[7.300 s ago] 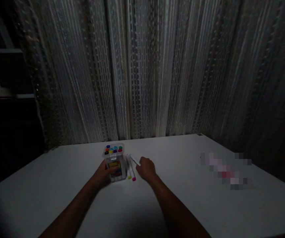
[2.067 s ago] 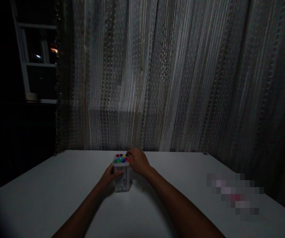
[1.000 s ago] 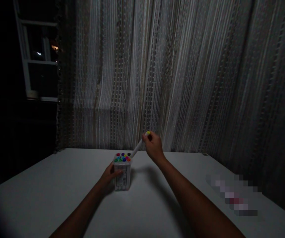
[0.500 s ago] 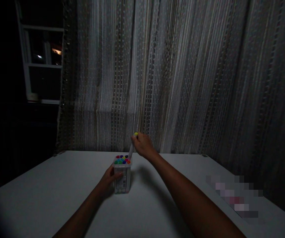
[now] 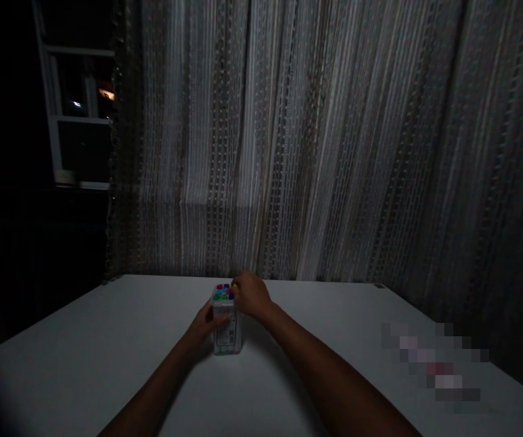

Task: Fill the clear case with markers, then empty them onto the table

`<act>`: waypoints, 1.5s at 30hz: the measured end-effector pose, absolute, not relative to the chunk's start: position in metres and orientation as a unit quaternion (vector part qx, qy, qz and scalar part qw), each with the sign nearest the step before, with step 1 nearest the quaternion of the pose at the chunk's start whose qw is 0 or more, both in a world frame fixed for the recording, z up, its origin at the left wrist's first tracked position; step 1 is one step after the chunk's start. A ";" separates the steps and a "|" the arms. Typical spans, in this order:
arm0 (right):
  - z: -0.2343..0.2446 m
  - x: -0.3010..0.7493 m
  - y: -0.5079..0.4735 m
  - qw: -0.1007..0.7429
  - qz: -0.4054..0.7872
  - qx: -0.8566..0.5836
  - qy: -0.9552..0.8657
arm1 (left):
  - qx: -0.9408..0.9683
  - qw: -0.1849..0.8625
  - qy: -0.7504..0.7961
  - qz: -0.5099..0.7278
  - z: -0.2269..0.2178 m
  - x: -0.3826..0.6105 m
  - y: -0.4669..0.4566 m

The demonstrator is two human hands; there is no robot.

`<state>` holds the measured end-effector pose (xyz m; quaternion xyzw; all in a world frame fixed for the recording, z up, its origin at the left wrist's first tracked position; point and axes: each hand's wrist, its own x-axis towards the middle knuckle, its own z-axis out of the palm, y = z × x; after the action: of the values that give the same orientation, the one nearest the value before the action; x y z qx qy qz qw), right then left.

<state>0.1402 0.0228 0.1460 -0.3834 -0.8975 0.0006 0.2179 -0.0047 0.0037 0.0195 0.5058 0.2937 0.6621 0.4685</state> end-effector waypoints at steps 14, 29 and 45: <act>0.108 0.145 0.046 0.335 0.267 -0.347 -0.835 | 0.554 0.513 0.340 0.560 0.001 -0.010 0.007; 0.013 0.179 0.047 0.447 0.669 -0.367 -0.467 | 0.504 0.316 0.460 0.659 0.015 -0.013 0.005; 0.006 0.189 0.047 0.552 0.606 -0.339 -0.462 | 0.517 0.357 0.448 0.635 0.021 -0.005 -0.001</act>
<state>0.1889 0.0472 0.0065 -0.3385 -0.4617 0.6063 0.5520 -0.0053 -0.0009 0.0210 0.5172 0.4484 0.6354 0.3575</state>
